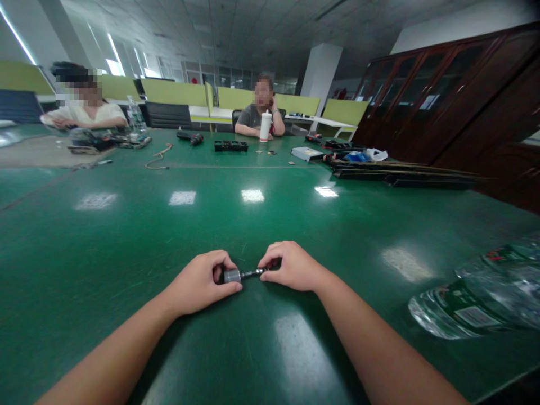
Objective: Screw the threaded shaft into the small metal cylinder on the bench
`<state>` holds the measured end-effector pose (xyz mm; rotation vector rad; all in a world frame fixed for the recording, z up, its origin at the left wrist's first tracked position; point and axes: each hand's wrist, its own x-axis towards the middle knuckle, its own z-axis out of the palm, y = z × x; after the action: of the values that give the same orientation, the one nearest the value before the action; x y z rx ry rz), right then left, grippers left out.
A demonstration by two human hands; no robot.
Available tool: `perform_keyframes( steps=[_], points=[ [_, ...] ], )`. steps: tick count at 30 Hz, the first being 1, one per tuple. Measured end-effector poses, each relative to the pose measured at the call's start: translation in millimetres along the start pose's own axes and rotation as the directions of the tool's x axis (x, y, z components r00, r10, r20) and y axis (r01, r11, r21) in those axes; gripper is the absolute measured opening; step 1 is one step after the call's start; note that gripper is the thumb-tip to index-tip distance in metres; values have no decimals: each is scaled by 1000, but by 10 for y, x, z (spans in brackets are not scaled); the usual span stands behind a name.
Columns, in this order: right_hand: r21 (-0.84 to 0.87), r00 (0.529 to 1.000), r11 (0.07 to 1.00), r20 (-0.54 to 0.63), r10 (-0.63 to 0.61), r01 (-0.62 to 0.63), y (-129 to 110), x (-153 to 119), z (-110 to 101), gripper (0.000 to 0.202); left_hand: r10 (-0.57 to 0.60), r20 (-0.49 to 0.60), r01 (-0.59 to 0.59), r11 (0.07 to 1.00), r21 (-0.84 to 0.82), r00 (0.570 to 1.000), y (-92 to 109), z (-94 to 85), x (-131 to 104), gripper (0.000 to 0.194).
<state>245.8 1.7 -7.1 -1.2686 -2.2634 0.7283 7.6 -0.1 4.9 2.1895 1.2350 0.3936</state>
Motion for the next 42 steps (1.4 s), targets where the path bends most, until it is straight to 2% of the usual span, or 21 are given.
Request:
perform_keyframes(
  steps=[4, 7, 13, 27, 42],
  points=[
    [46, 995, 997, -79, -61, 65, -99, 42, 179, 23, 19, -5, -20, 1000, -22, 1000, -23, 18, 8, 24],
    [51, 994, 997, -91, -53, 58, -143, 58, 226, 18, 41, 0, -41, 999, -36, 999, -47, 19, 1, 27],
    [27, 992, 995, -84, -91, 93, -134, 48, 200, 12, 43, 4, -43, 998, -55, 999, -58, 6, -7, 25],
    [-29, 985, 990, -96, -143, 141, -134, 53, 212, 13, 25, 11, -25, 1000, -18, 1000, -45, 8, -4, 27],
    [-46, 986, 988, -71, -151, 148, -117, 47, 216, 15, 77, 21, -76, 996, -55, 997, -78, 21, 22, 20]
  ],
)
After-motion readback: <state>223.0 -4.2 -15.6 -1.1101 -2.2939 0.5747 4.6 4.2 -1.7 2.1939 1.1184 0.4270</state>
